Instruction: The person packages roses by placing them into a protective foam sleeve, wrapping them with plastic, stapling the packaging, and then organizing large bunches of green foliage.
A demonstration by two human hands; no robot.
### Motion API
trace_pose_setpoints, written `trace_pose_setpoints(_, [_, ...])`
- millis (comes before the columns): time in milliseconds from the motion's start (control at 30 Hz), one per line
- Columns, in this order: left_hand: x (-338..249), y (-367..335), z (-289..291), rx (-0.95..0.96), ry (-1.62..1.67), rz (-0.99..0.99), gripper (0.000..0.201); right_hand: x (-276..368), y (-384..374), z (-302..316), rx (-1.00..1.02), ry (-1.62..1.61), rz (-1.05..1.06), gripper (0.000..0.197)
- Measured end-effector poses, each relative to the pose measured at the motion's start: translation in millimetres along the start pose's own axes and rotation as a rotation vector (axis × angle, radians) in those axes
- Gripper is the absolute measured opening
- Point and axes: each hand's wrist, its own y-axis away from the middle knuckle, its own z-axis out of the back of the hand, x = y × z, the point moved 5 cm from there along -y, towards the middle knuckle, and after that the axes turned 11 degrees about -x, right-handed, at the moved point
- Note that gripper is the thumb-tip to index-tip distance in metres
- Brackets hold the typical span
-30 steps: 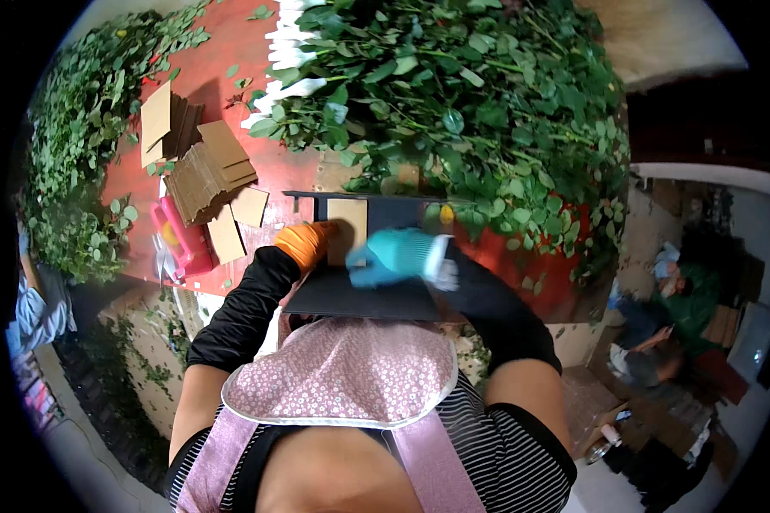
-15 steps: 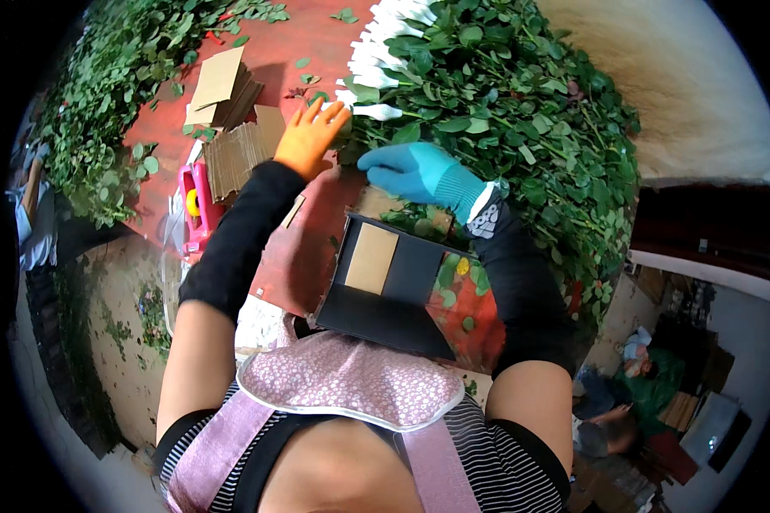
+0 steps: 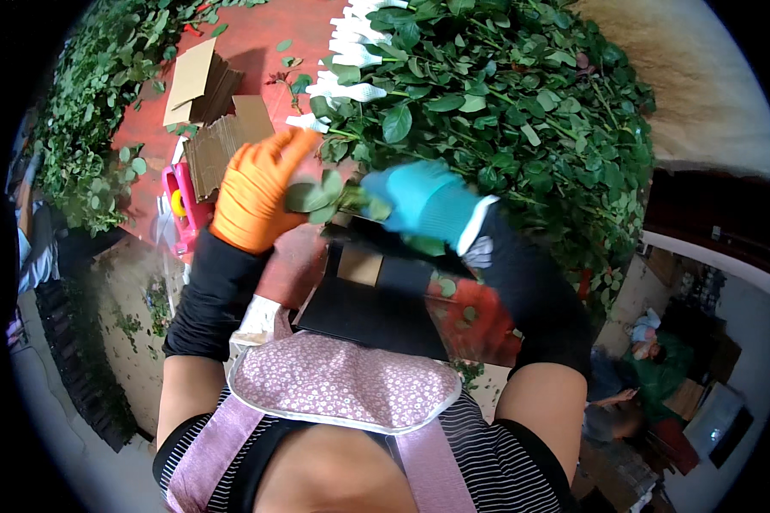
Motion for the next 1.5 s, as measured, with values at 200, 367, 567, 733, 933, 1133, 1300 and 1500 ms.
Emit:
trace_pose_setpoints(200, [120,10,-96,-0.037,0.660,0.630,0.064,-18,4,92,-0.374,-0.523,-0.391,0.033])
trace_pose_setpoints(367, [140,21,-251,-0.238,1.694,1.509,0.034,-61,-69,-37,-0.344,0.236,0.126,0.053])
trace_pose_setpoints(567, [135,44,-245,-0.086,2.163,1.183,0.022,-31,-37,-66,-0.113,0.323,0.010,0.037])
trace_pose_setpoints(733, [183,114,-304,-0.144,1.383,1.160,0.022,-37,-47,-39,-0.067,0.251,0.086,0.047])
trace_pose_setpoints(933, [115,48,-235,-0.330,1.854,1.606,0.020,-76,-66,-74,-0.040,0.150,-0.092,0.069])
trace_pose_setpoints(1133, [114,43,-235,-0.317,2.115,1.251,0.024,-56,-50,-52,-0.087,0.278,-0.108,0.066])
trace_pose_setpoints(1300, [120,38,-248,-0.322,1.902,1.632,0.038,-54,-49,-43,-0.148,0.251,-0.069,0.058])
trace_pose_setpoints(1500, [152,53,-291,-0.078,1.202,0.879,0.039,-75,-65,-81,-0.029,0.282,-0.090,0.049])
